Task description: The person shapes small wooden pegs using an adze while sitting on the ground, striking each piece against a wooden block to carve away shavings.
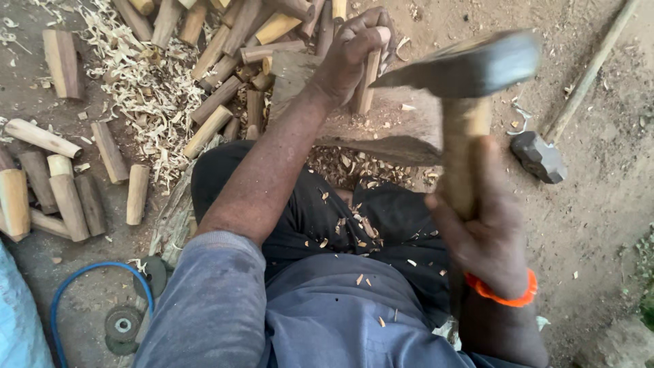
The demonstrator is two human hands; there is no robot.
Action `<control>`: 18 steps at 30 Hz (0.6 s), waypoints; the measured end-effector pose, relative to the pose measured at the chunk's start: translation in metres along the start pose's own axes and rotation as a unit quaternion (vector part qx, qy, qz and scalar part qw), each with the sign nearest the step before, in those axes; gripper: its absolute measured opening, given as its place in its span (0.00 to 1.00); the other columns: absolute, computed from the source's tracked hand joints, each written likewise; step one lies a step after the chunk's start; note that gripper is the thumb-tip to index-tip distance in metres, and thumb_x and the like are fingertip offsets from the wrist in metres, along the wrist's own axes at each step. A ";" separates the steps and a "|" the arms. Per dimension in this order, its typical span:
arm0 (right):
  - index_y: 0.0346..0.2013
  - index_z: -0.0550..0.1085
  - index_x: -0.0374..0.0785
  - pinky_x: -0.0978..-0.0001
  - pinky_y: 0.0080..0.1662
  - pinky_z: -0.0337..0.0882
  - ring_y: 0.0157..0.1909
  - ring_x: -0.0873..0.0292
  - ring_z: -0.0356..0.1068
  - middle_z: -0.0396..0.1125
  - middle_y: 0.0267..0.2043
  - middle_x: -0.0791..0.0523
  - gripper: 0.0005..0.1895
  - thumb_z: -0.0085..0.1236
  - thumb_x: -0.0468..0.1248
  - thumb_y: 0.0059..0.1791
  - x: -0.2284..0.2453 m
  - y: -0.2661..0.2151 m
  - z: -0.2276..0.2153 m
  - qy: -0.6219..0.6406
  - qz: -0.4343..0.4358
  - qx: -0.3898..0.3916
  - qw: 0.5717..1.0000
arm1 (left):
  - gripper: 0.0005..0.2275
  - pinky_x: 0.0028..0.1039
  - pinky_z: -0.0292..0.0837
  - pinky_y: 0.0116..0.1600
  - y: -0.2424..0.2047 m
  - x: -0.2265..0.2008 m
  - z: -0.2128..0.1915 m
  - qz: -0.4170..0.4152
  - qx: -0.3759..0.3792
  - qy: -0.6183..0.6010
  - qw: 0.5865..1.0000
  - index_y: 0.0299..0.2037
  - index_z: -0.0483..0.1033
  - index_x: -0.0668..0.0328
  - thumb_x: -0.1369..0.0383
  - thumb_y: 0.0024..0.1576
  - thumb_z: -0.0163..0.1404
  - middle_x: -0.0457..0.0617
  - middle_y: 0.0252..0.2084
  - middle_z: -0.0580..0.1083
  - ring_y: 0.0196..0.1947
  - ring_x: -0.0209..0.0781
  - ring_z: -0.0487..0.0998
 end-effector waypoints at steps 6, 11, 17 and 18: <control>0.75 0.53 0.35 0.59 0.52 0.72 0.56 0.53 0.70 0.67 0.61 0.42 0.47 0.62 0.20 0.44 -0.014 0.007 0.042 -0.109 -0.009 0.076 0.991 | 0.11 0.33 0.71 0.42 -0.001 0.005 -0.001 0.007 -0.014 0.031 0.999 0.34 0.71 0.56 0.58 0.57 0.46 0.45 0.31 0.67 0.33 0.37 0.68; 0.80 0.51 0.41 0.72 0.44 0.75 0.42 0.64 0.71 0.72 0.45 0.54 0.44 0.60 0.25 0.53 0.003 -0.013 0.003 -0.072 -0.023 0.000 0.997 | 0.11 0.32 0.69 0.38 0.003 0.014 -0.005 -0.008 -0.071 0.043 0.996 0.35 0.72 0.54 0.56 0.54 0.48 0.42 0.30 0.66 0.33 0.35 0.69; 0.75 0.54 0.36 0.62 0.51 0.74 0.54 0.52 0.71 0.68 0.57 0.42 0.46 0.63 0.22 0.45 0.006 0.010 0.039 -0.169 -0.033 0.037 0.984 | 0.10 0.30 0.65 0.38 0.005 0.006 -0.001 0.073 -0.064 0.064 0.993 0.30 0.68 0.54 0.59 0.56 0.49 0.42 0.30 0.64 0.31 0.34 0.64; 0.74 0.54 0.34 0.58 0.54 0.73 0.60 0.47 0.70 0.65 0.64 0.36 0.47 0.63 0.21 0.43 0.007 0.013 0.043 -0.184 -0.056 0.052 0.980 | 0.10 0.29 0.65 0.38 0.006 0.006 0.001 0.065 -0.044 0.066 0.995 0.30 0.68 0.54 0.59 0.57 0.49 0.41 0.29 0.64 0.31 0.33 0.64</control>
Point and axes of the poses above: each hand's wrist, its own y-axis towards the middle knuckle, its own z-axis out of the palm, x = y × z, the point moved 6 cm from there along y, towards the middle knuckle
